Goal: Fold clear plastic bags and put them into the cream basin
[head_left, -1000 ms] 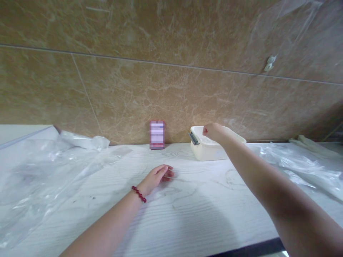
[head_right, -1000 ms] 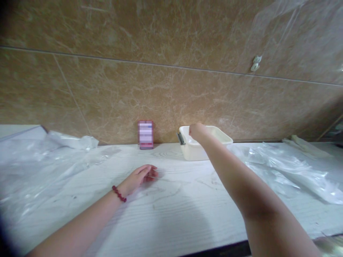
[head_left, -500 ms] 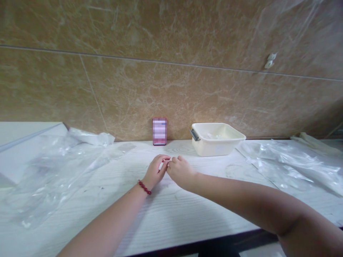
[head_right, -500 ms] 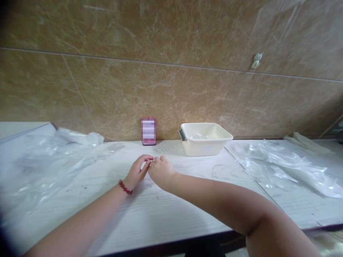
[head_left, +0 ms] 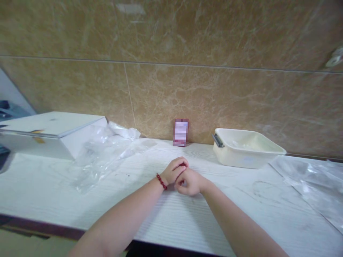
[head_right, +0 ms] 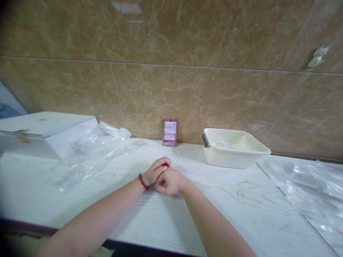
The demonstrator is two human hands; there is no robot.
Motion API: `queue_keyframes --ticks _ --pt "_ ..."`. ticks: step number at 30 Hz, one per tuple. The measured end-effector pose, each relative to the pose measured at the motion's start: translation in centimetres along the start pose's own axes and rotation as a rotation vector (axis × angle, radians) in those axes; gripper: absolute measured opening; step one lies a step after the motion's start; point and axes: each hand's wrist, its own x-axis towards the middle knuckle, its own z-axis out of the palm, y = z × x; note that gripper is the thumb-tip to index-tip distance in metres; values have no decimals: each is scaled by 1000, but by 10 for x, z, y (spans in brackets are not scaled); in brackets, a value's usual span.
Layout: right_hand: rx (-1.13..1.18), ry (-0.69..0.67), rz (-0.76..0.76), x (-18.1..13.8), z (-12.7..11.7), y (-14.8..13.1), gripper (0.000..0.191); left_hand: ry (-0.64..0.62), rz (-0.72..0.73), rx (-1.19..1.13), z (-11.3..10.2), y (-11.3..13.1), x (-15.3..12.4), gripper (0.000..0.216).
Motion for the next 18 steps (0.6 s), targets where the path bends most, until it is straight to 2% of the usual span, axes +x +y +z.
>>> queue_keyframes --ticks 5,9,12,14,16,18 --pt "469 30 -15 -3 7 6 16 -3 -131 -93 3 0 -2 5" --pt "830 104 22 -4 15 18 21 -6 -166 -136 6 4 -2 11" --pt "1060 271 42 -4 21 28 25 43 -195 -44 7 1 0 19" --pt "1156 327 52 -3 23 32 26 58 -235 28 5 -4 2 21" --pt "1186 326 63 -3 22 33 26 2 -261 122 -1 -9 4 22" --pt "1175 334 88 -2 20 35 23 -70 -276 311 -13 -14 8 24"
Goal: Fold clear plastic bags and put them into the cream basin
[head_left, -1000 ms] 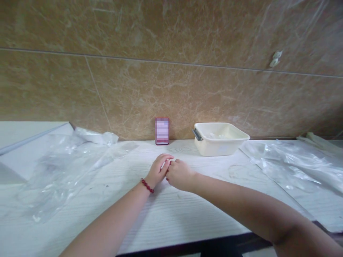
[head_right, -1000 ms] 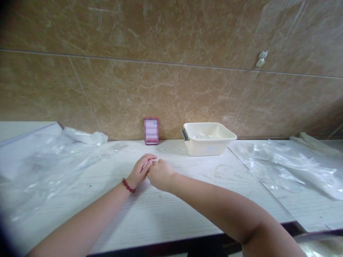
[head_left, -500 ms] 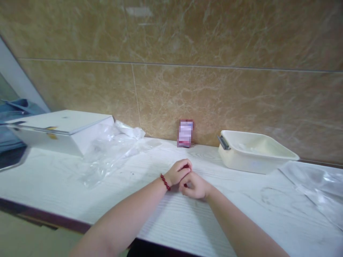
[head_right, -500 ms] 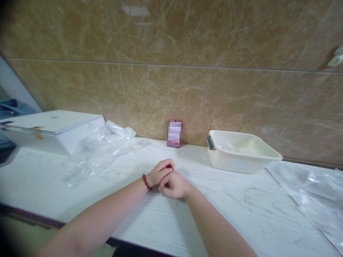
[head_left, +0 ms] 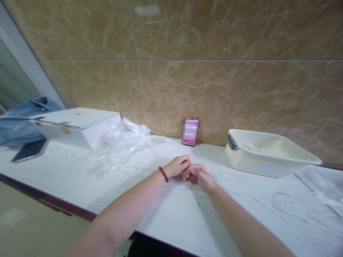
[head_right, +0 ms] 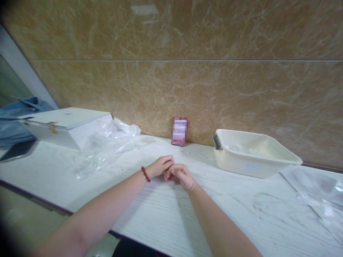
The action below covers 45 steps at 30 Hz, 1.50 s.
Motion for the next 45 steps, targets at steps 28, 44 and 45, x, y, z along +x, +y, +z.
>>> queue_keyframes --ticks 28,44,45 --pt "31 221 31 8 -2 -2 14 802 -630 591 -108 -102 -13 38" --pt "-729 373 -246 11 2 4 20 664 -507 -307 -53 -52 11 50" --pt "-695 363 -227 12 2 6 24 607 -505 -389 -46 -46 11 51"
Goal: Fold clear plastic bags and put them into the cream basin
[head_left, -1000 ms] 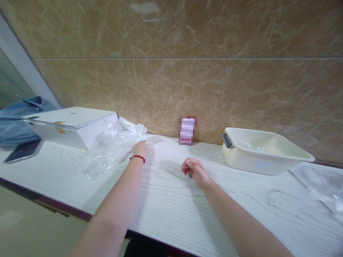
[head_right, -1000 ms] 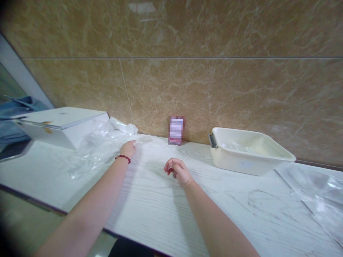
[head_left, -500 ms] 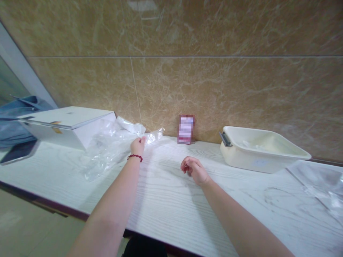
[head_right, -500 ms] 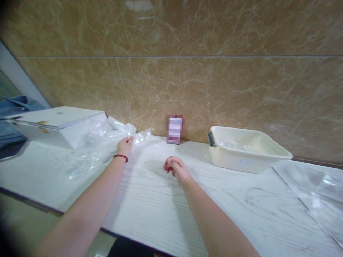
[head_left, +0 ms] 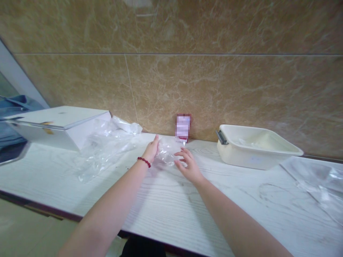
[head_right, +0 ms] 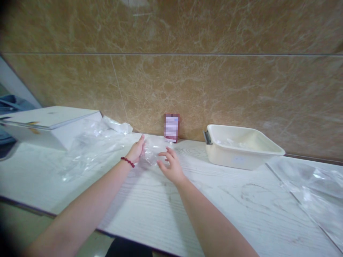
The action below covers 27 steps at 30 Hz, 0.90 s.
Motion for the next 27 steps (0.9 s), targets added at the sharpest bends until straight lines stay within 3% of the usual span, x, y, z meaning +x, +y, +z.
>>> queue_keyframes --ticks 3,8,15,21,27 --pt "156 -30 119 2 3 11 36 -180 -16 -103 13 5 -17 49" --pt "280 83 221 8 -1 24 44 -371 158 -51 15 10 -28 35" --pt "361 221 248 12 -6 24 36 -344 134 -88 15 3 -21 27" --pt "472 350 293 14 -11 22 34 -323 43 -389 8 5 -18 26" --pt "653 328 429 14 -15 16 26 -353 -5 -530 7 3 -16 17"
